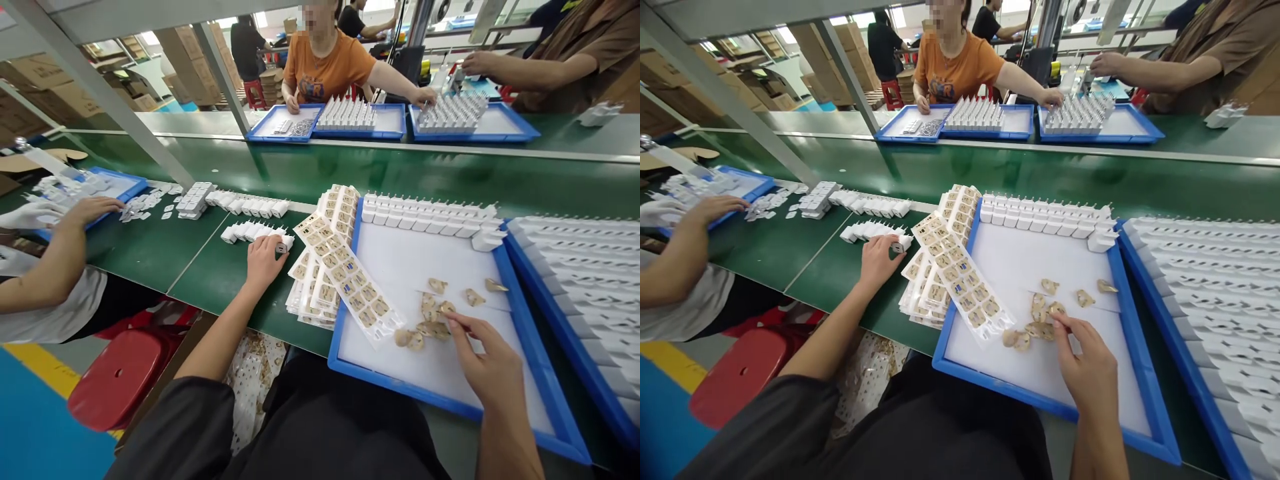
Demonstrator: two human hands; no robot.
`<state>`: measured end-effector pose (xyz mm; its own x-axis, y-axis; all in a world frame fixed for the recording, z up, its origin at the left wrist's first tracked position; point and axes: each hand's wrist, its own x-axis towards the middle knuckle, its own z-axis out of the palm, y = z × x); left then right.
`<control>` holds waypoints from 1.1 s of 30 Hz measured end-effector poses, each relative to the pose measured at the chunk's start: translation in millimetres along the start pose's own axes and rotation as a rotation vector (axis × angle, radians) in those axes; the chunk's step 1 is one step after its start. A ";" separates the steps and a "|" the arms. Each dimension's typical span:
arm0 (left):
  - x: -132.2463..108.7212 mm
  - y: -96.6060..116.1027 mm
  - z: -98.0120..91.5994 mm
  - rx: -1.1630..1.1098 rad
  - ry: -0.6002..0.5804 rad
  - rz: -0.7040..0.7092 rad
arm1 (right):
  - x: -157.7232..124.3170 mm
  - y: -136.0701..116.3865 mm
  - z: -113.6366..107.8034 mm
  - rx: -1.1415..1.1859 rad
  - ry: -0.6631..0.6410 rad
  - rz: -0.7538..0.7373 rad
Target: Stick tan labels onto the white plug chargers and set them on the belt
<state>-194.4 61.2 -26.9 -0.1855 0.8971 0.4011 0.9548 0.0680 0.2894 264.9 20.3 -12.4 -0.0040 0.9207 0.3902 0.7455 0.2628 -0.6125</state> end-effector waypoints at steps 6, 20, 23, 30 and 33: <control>10.4 3.4 4.2 0.095 -0.028 0.008 | 0.3 -0.2 2.2 -0.076 -0.009 0.077; 35.3 -10.7 17.2 0.179 0.044 -0.139 | 3.6 10.7 0.6 -0.149 -0.104 0.232; 35.7 -30.1 9.3 0.190 0.046 -0.175 | 4.6 16.6 0.5 -0.135 -0.121 0.282; 41.5 -80.6 -21.2 0.180 0.053 -0.294 | 2.9 9.1 0.4 -0.143 -0.124 0.270; 39.4 -77.4 -31.2 0.131 0.064 -0.319 | 2.6 2.0 0.4 -0.123 -0.092 0.171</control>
<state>-282.9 77.7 -6.3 -0.4896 0.7926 0.3634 0.8673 0.3997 0.2968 266.1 23.3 -12.9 0.0732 0.9728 0.2197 0.8164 0.0681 -0.5734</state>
